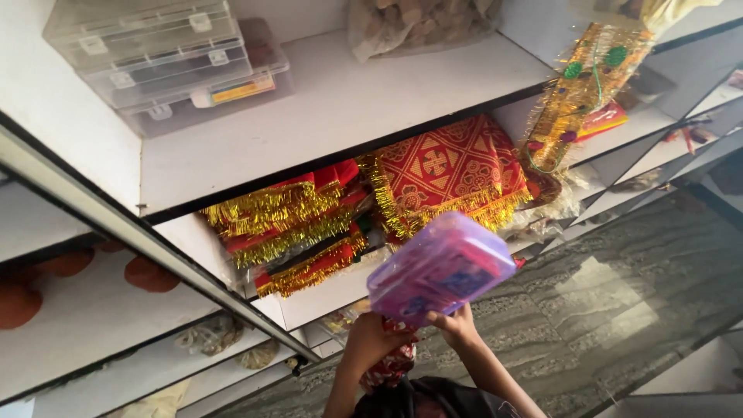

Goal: Wiping down plastic storage containers with a cloth on a display shelf.

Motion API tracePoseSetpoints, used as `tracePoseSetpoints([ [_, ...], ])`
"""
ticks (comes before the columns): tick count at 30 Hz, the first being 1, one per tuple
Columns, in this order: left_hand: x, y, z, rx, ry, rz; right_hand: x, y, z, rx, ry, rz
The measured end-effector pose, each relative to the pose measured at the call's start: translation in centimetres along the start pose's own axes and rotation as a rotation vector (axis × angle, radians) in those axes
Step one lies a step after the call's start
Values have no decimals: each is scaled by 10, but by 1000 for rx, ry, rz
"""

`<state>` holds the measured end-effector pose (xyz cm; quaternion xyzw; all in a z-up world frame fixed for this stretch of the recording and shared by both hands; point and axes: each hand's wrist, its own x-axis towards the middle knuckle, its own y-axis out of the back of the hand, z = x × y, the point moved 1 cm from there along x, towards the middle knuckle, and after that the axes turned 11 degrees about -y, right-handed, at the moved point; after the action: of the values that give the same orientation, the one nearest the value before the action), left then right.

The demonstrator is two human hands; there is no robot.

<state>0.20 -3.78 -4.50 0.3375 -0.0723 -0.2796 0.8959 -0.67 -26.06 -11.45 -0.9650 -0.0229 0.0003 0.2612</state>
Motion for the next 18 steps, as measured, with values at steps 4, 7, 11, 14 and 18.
tracePoseSetpoints([
  [4, 6, 5, 5, -143, -253, 124, 0, 16, 13, 175, 136, 53],
  [7, 11, 7, 10, -99, -206, 32, 0, 18, 8, 210, 246, 74],
  [11, 5, 16, -2, -53, -99, -100, -2, 41, -21, 316, 507, 99],
  [14, -5, 16, -44, -153, -83, -75, -18, 68, -73, 350, 709, 147],
  [18, -15, 25, -78, -248, -55, 67, -42, 118, -119, 277, 827, 336],
])
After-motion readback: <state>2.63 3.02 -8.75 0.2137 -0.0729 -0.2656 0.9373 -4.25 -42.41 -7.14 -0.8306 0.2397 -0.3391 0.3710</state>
